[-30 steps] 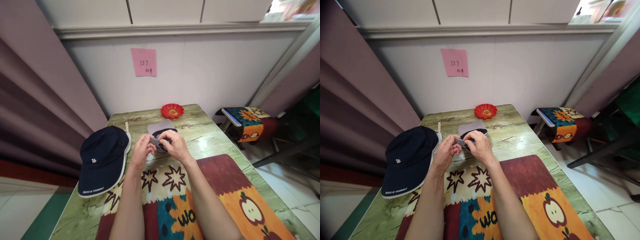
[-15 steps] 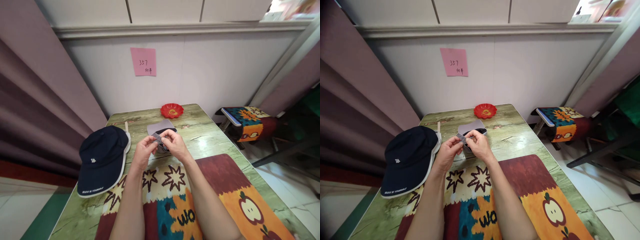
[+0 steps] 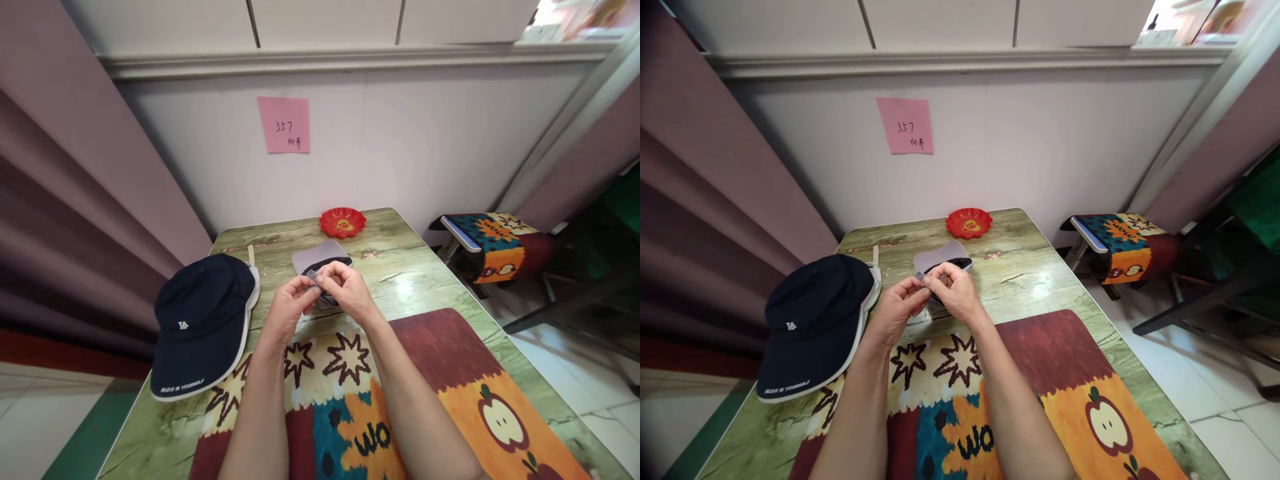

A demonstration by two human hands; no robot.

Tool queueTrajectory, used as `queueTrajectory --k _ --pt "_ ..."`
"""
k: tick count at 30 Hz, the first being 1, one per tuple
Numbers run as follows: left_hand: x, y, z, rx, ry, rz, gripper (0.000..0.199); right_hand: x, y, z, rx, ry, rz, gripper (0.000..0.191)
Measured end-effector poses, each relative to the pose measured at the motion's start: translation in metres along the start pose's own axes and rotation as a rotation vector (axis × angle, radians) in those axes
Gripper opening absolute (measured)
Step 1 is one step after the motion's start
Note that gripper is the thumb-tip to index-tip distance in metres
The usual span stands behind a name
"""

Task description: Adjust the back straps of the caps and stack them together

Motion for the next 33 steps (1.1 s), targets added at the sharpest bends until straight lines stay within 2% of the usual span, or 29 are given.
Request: queueTrajectory --k 12,22,28,33 --pt "-0.001 0.006 0.000 0.028 0.027 0.042 0.037 -0.005 0.006 0.001 0.047 -0.050 -0.256 0.032" --pt "0.001 0.005 0.002 0.018 0.034 0.060 0.036 -0.001 0.009 0.002 0.044 -0.080 -0.336 0.027" --pt "0.000 0.007 0.001 0.037 0.026 0.040 0.036 -0.004 0.009 0.002 0.029 -0.055 -0.224 0.027" --pt "-0.002 0.010 0.000 0.035 0.012 0.006 0.036 -0.021 0.010 0.005 0.065 0.066 0.109 0.017"
Point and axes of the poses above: each hand's wrist, its own z-axis away from the middle knuckle, its own y-axis out of the back of the hand, x = y × z, the point moved 10 cm from there along -z, towards the middle knuckle, and after that the axes turned 8 degrees about -y, right-handed, at the moved point
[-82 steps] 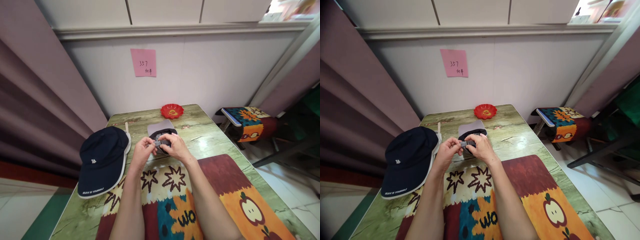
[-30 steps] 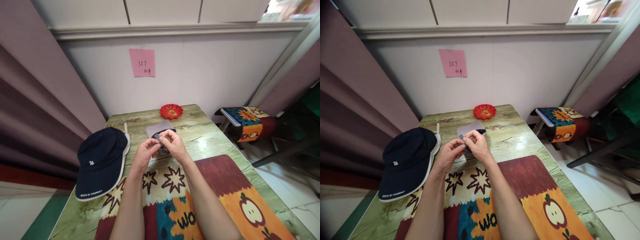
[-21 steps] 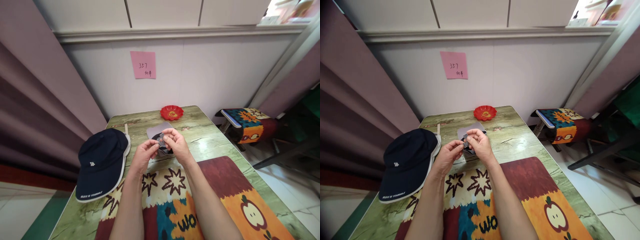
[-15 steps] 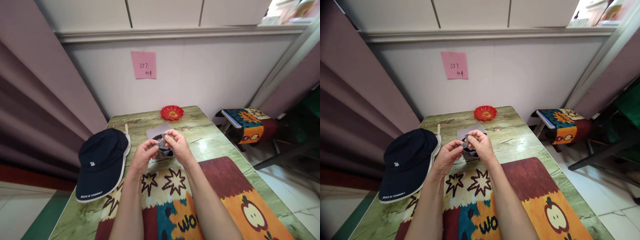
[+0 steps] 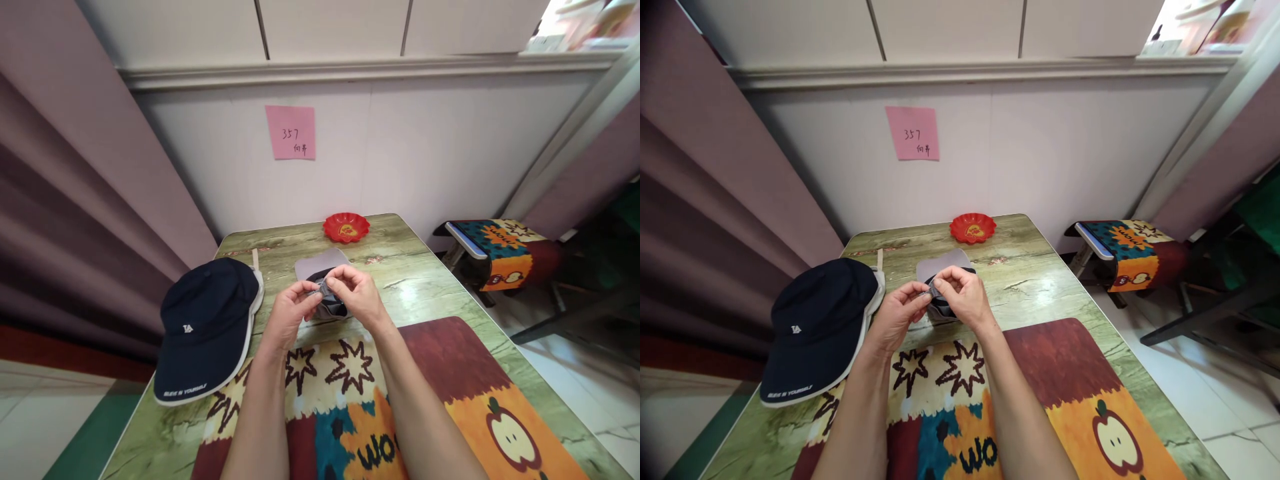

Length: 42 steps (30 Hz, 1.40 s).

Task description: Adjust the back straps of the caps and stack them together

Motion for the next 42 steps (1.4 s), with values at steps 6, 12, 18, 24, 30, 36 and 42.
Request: queueTrajectory --k 6,12,18,24,30,36,42 --pt "0.005 0.000 0.000 -0.013 -0.045 -0.069 0.035 -0.025 0.005 0.008 0.141 0.122 0.421 0.009" --pt "0.014 -0.003 0.001 -0.005 -0.074 -0.090 0.034 -0.029 0.004 0.011 0.149 0.121 0.520 0.009" --pt "0.015 -0.003 0.002 -0.009 -0.074 -0.107 0.034 -0.029 0.001 0.011 0.127 0.144 0.559 0.010" --pt "0.015 -0.002 0.001 -0.009 -0.081 -0.130 0.033 -0.031 -0.001 0.011 0.100 0.156 0.547 0.008" --pt "0.018 -0.003 0.002 -0.005 -0.083 -0.133 0.032 -0.030 0.000 0.012 0.091 0.170 0.534 0.007" --pt "0.023 -0.007 0.004 -0.026 -0.096 -0.180 0.029 -0.030 -0.002 0.011 0.042 0.177 0.526 0.008" --pt "0.024 -0.006 0.005 -0.014 -0.095 -0.209 0.028 -0.029 -0.004 0.011 -0.018 0.175 0.514 0.009"
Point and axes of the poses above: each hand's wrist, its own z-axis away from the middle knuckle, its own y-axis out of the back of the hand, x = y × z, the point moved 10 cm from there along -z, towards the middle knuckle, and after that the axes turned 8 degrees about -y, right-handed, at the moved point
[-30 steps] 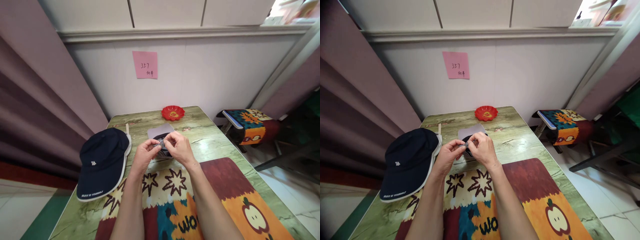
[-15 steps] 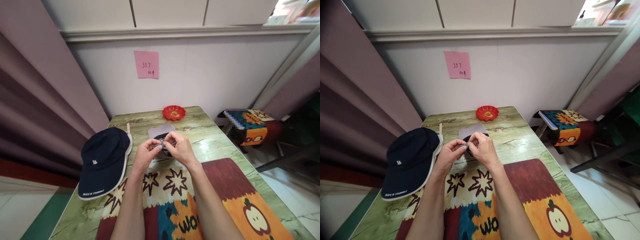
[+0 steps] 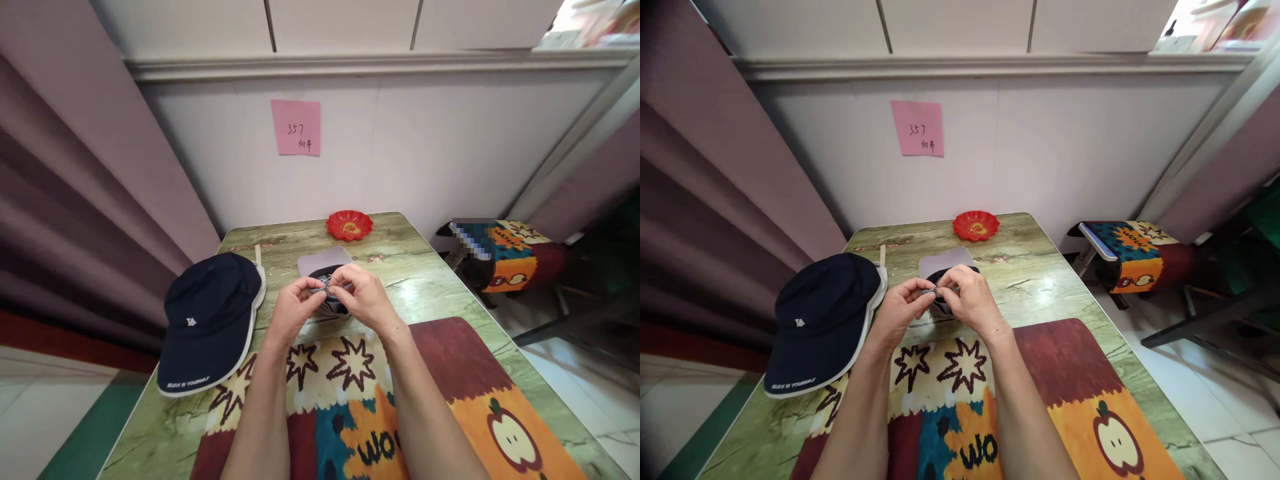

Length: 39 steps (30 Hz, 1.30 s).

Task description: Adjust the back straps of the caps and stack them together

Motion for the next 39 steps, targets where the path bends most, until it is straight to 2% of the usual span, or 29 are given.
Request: queueTrajectory --k 9,19,24,30,34,39 --pt "-0.005 0.002 -0.001 0.016 0.019 0.025 0.028 0.001 0.001 -0.001 0.025 0.039 -0.021 0.011" --pt "-0.007 0.000 -0.001 -0.031 0.020 -0.035 0.028 -0.004 -0.003 0.000 0.011 0.087 -0.001 0.013" --pt "-0.009 0.000 0.000 -0.047 0.046 -0.031 0.029 0.002 -0.005 -0.002 0.028 0.058 -0.035 0.012" --pt "-0.015 0.004 0.001 -0.056 0.099 0.030 0.033 0.012 -0.009 -0.003 -0.027 -0.033 -0.140 0.005" --pt "-0.022 0.014 0.001 -0.045 0.138 0.057 0.034 0.019 -0.017 -0.001 -0.143 -0.081 -0.210 0.042" --pt "-0.023 0.019 0.000 -0.042 0.134 0.049 0.033 0.015 -0.022 -0.001 -0.172 -0.005 -0.159 0.031"
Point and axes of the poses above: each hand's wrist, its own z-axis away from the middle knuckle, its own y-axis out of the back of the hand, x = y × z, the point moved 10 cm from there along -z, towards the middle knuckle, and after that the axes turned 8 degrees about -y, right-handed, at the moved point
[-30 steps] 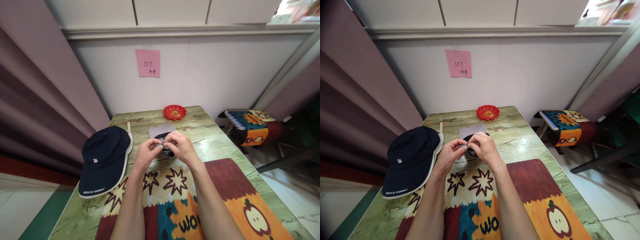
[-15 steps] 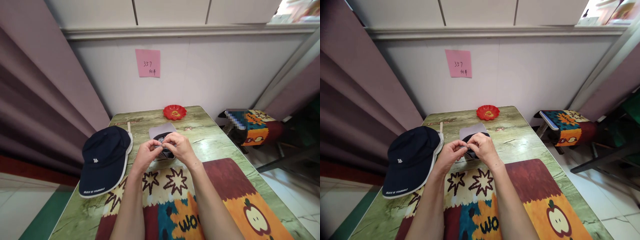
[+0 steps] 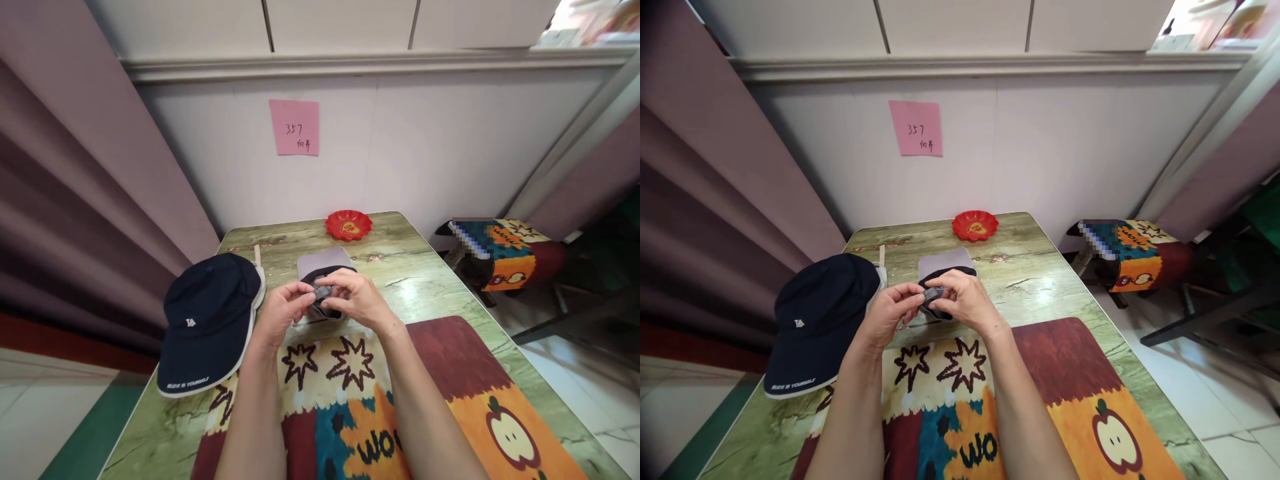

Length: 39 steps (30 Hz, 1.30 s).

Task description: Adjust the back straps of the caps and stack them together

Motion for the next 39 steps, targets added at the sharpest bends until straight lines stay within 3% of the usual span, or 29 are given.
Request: queueTrajectory --k 5,12,22,29,35,39 --pt "0.004 -0.009 -0.001 -0.021 -0.031 0.011 0.029 -0.011 0.000 0.000 0.031 0.075 0.096 0.021" --pt "0.014 -0.011 -0.002 0.078 -0.128 0.001 0.026 -0.010 0.007 0.001 0.124 0.101 0.143 0.021" --pt "0.013 -0.015 -0.002 0.085 -0.102 0.010 0.028 -0.010 0.005 0.001 0.123 0.148 0.184 0.022" --pt "0.031 0.015 0.006 0.392 -0.237 0.025 0.028 -0.005 0.022 0.002 0.234 0.093 0.158 0.019" --pt "0.020 -0.010 0.005 0.124 -0.078 0.020 0.030 -0.007 0.020 0.002 0.246 0.107 0.135 0.019" --pt "0.014 -0.019 0.004 0.064 -0.049 0.053 0.032 -0.007 0.018 0.002 0.231 0.106 0.100 0.020"
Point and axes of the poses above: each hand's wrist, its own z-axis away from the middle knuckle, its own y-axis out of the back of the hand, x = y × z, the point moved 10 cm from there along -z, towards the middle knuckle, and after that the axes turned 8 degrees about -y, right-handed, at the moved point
